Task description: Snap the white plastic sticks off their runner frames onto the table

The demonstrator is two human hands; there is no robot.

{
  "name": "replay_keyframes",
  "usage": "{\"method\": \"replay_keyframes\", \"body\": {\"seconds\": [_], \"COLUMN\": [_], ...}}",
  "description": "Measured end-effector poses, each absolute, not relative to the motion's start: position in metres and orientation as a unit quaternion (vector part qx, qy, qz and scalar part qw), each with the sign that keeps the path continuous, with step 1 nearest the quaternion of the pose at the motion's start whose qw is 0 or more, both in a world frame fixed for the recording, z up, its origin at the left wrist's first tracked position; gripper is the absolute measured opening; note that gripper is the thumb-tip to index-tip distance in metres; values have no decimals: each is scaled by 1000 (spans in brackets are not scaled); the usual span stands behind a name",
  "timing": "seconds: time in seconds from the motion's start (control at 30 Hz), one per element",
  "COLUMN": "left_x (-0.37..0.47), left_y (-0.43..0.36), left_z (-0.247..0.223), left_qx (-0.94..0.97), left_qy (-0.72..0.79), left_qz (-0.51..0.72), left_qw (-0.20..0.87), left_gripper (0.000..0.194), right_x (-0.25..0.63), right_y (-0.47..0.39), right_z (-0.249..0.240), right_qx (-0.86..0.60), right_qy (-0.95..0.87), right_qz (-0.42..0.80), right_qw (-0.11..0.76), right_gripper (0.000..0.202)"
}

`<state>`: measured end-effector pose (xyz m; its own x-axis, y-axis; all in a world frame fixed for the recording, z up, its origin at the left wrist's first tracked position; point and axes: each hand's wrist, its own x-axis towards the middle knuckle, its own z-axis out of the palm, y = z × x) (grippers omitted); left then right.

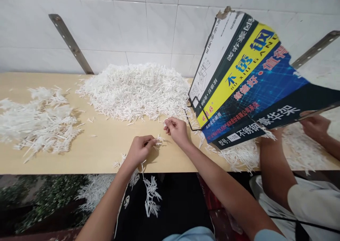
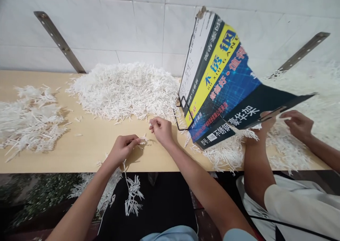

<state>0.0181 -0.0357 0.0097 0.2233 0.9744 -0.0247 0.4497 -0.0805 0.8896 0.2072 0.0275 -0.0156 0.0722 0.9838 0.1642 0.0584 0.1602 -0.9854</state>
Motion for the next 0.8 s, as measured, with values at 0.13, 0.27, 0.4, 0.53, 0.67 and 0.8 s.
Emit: {"method": "replay_keyframes", "body": {"seconds": [0.13,0.27,0.4,0.53,0.67,0.8], "left_x": [21,23,23,24,25,25], "left_y": [-33,-31,-33,-35,-34,-34], "left_z": [8,5,7,7,5,5], "left_qx": [639,631,630,602,614,632], "left_qy": [544,552,547,568,566,542], "left_qz": [333,346,355,376,369,380], "left_qw": [430,421,422,416,408,403], "left_gripper": [41,40,42,59,67,55], "right_x": [205,207,208,205,202,201], "right_y": [29,31,30,22,16,15], "right_z": [-11,-8,-7,-4,-2,-5], "right_qx": [-447,-441,-441,-430,-420,-417], "right_qy": [-567,-567,-568,-604,-643,-651], "right_qz": [475,497,504,484,447,437], "right_qw": [503,487,478,464,458,459], "right_gripper": [38,39,39,36,32,30]}}
